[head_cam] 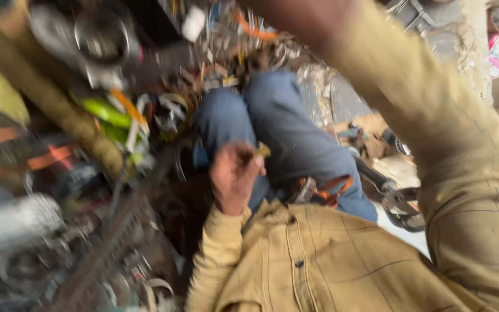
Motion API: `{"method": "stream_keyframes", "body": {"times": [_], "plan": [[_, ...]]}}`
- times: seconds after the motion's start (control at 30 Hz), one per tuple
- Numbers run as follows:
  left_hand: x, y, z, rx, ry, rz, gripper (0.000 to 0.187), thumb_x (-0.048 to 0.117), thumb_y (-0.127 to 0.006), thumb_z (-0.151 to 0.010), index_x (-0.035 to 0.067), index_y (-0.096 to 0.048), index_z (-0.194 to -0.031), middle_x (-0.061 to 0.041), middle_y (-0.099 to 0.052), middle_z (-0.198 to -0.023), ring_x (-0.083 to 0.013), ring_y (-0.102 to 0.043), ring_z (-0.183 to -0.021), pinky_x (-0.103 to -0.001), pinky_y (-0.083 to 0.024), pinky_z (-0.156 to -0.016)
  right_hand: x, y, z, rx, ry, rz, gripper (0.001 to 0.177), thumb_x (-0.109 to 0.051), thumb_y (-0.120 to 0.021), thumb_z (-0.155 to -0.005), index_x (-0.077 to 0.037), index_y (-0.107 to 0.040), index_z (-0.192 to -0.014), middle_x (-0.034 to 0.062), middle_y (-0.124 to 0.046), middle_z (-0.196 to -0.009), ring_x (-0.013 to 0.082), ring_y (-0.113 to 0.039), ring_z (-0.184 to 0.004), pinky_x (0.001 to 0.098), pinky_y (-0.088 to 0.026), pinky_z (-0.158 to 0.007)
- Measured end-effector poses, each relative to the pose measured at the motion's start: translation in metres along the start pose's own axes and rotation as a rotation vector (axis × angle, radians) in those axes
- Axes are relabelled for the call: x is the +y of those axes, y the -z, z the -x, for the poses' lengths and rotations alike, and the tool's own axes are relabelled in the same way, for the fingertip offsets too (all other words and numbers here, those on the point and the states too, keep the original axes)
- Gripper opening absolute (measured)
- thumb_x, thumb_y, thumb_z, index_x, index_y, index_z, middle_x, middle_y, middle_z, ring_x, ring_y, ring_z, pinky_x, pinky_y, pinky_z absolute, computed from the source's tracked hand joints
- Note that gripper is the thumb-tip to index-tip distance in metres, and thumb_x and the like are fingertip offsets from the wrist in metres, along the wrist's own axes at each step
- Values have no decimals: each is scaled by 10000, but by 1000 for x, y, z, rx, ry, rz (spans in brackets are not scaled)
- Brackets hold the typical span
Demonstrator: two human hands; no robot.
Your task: The person is repairing a motor component by winding copper wire around a stator. They use a screwdriver to adjust the wire and a pair of scissors to cut it.
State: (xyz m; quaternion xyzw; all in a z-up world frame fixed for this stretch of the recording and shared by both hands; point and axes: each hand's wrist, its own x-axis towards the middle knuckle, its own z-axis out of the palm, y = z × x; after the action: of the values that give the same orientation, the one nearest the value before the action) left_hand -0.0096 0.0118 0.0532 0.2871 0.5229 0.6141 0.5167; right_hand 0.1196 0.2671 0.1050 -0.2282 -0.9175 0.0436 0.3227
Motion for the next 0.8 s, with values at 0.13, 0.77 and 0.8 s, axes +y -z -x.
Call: {"method": "stream_keyframes", "body": {"times": [0.13, 0.77, 0.8], "plan": [[2, 10, -2, 60, 38, -107, 167, 18, -708, -977, -32, -639, -1121, -70, -713, -914, -111, -665, -770, -255, -579, -707, -66, -8, 56, -345, -191, -743, 273, -151, -785, -971, 14, -708, -1173, 141, -752, -1057, 191, -752, -944, 306, -590, -787], [14, -4, -9, -131, -376, -680, 280, 24, -756, -967, 20, -672, -1235, -119, -727, -1084, -232, -742, -977, -320, -618, -867, -79, 2, 123, -385, -747, -1266, 239, -33, -712, -999, 41, -648, -1217, 90, -754, -1059, 109, -727, -1026, 261, -605, -914], [14, -4, -9, -144, -422, -730, 291, 33, -763, -962, 19, -670, -1237, -131, -725, -1120, -267, -745, -1019, -339, -619, -895, -78, 4, 121, -404, -748, -1264, 249, -38, -719, -998, 36, -652, -1226, 90, -759, -1058, 115, -732, -1025, 263, -609, -911]]}}
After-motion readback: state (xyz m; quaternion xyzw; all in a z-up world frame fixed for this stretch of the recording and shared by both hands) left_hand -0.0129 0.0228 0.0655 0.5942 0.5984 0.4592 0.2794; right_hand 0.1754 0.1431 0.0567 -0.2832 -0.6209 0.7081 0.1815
